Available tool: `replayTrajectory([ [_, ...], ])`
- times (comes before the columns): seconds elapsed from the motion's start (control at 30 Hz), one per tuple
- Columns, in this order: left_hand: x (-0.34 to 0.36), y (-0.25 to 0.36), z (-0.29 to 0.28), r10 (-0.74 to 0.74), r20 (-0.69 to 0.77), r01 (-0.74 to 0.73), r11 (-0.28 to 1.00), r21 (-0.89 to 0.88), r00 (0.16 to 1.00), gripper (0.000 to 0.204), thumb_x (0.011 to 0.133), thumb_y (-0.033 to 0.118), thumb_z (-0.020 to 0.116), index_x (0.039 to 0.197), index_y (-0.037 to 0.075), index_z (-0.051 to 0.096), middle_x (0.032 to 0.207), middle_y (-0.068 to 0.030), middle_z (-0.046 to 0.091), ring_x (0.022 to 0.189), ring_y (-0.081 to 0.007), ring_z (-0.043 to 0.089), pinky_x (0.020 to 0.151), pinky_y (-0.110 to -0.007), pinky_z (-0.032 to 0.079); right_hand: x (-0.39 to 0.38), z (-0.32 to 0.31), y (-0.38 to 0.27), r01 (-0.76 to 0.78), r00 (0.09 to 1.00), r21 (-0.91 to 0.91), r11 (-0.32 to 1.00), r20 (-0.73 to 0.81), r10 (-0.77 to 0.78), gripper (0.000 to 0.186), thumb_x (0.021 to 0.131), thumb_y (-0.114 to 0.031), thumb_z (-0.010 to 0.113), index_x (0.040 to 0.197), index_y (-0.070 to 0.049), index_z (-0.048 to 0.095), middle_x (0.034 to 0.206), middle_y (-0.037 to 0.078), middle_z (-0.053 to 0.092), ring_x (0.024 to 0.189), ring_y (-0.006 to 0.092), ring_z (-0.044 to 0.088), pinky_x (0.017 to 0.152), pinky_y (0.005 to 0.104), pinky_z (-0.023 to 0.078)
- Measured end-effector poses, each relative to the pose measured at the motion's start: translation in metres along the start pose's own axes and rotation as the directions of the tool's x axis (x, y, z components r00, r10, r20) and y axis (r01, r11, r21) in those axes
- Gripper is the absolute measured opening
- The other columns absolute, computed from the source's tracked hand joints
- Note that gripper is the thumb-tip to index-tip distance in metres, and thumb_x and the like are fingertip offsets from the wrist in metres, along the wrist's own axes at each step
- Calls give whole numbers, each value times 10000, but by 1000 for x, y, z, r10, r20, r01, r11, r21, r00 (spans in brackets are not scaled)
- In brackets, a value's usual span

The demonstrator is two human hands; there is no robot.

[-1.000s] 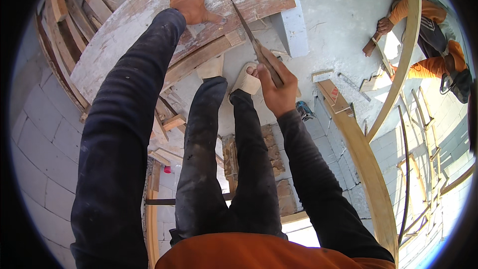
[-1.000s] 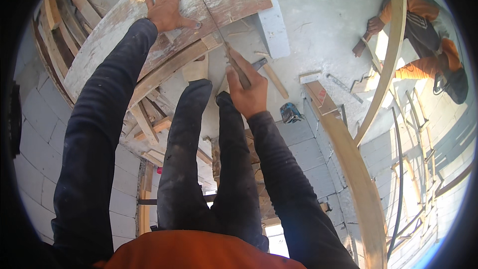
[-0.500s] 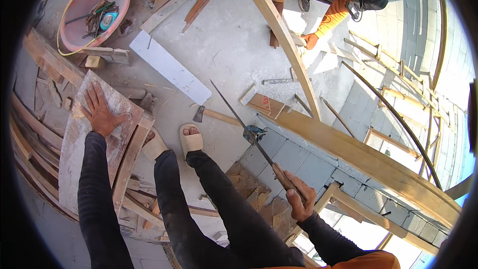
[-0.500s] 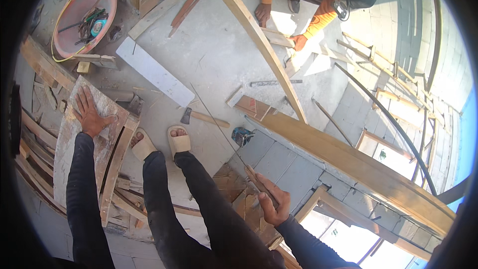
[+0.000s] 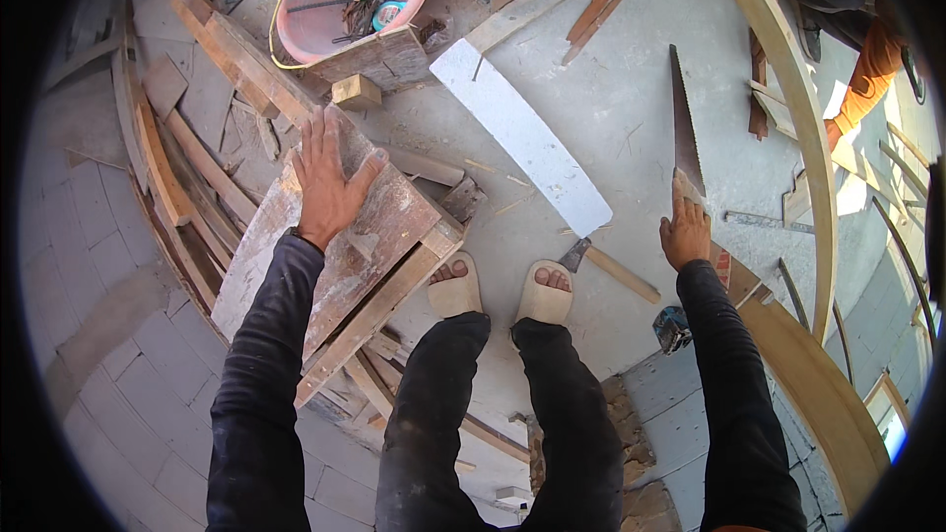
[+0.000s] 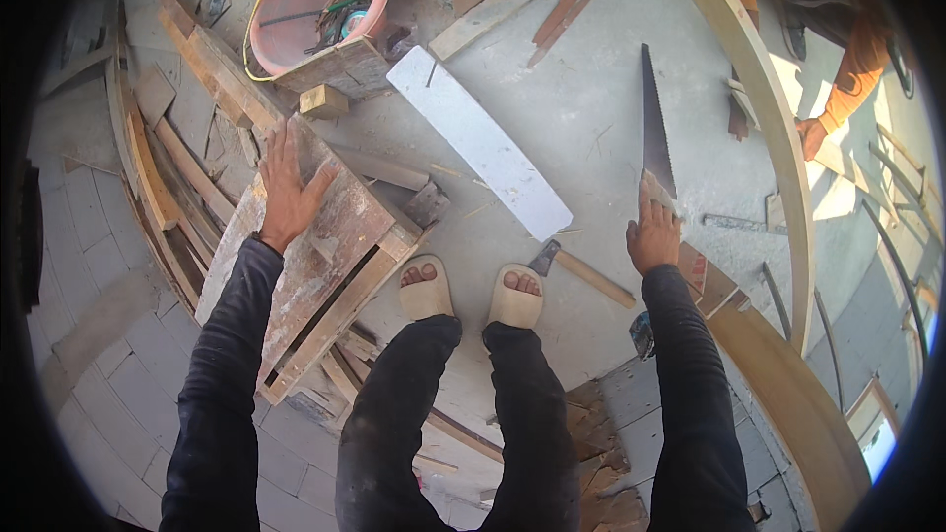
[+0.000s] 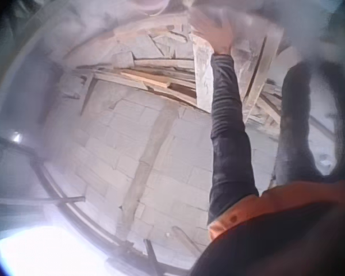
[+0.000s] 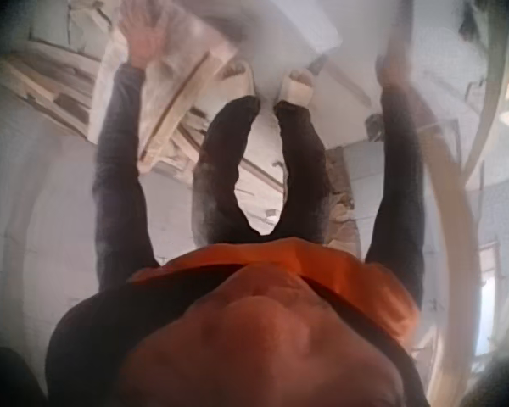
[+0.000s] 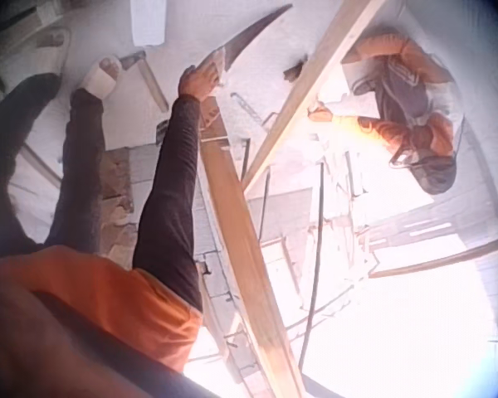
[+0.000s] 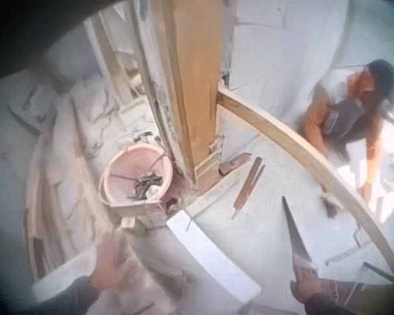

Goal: The person saws a piece of wood, uses an axe to shape the edge of a board, and then fits together wooden boards to form a frame structure on the floor.

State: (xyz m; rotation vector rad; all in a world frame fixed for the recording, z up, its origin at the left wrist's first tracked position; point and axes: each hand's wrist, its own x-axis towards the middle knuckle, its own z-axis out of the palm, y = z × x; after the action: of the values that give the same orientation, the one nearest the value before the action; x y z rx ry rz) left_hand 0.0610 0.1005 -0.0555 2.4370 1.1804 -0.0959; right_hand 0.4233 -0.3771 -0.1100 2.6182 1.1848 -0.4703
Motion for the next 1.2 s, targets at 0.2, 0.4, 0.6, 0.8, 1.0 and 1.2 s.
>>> replayTrajectory([
  [0.2,112,-12,-60,-80,-35,87,934,347,996,714,897,451,758,1484,91,574,1492,-167,565,1418,-404,484,1218,-669,228,21,88,4,-107,966,58,993,241,91,1172,824,-207,837,1731,-204,94,1312,168,656,1199,370,631,1024,531,481],
  [0.4,142,-17,-49,531,-262,-359,790,497,806,469,907,342,767,1269,50,704,1236,-149,717,1212,-385,643,1121,-524,443,25,123,-20,-130,985,252,959,141,97,1092,833,-243,828,1719,-186,191,1445,197,604,1222,409,621,1050,501,488],
  [0.6,157,-15,-62,410,119,-426,852,304,904,302,945,202,702,1167,-4,695,1038,-185,721,1002,-393,701,915,-469,543,25,129,-20,43,964,326,944,-263,47,975,862,-338,813,1686,-161,322,1260,195,697,1105,401,652,985,491,492],
  [0.8,102,27,-108,649,2,-585,684,436,761,215,971,175,686,1131,32,672,1065,-144,685,972,-379,691,850,-486,559,13,118,-5,-183,829,630,755,-315,463,700,946,-359,772,1559,-101,551,949,102,655,893,235,605,858,396,504],
  [1.0,14,29,-154,736,-44,-571,560,601,676,226,930,121,728,1139,66,661,1084,-73,684,1002,-303,696,818,-416,589,46,1,-96,202,861,890,408,-360,360,539,1038,-369,693,1458,-35,638,945,28,660,802,97,571,730,271,491],
  [1.2,-71,64,-196,930,-119,-527,298,796,346,274,885,92,757,1151,93,697,1224,-82,710,1090,-270,722,990,-450,610,91,-98,-194,168,977,986,-15,-169,-131,819,1045,-633,545,1552,9,505,1287,159,675,1105,202,640,929,325,533],
])
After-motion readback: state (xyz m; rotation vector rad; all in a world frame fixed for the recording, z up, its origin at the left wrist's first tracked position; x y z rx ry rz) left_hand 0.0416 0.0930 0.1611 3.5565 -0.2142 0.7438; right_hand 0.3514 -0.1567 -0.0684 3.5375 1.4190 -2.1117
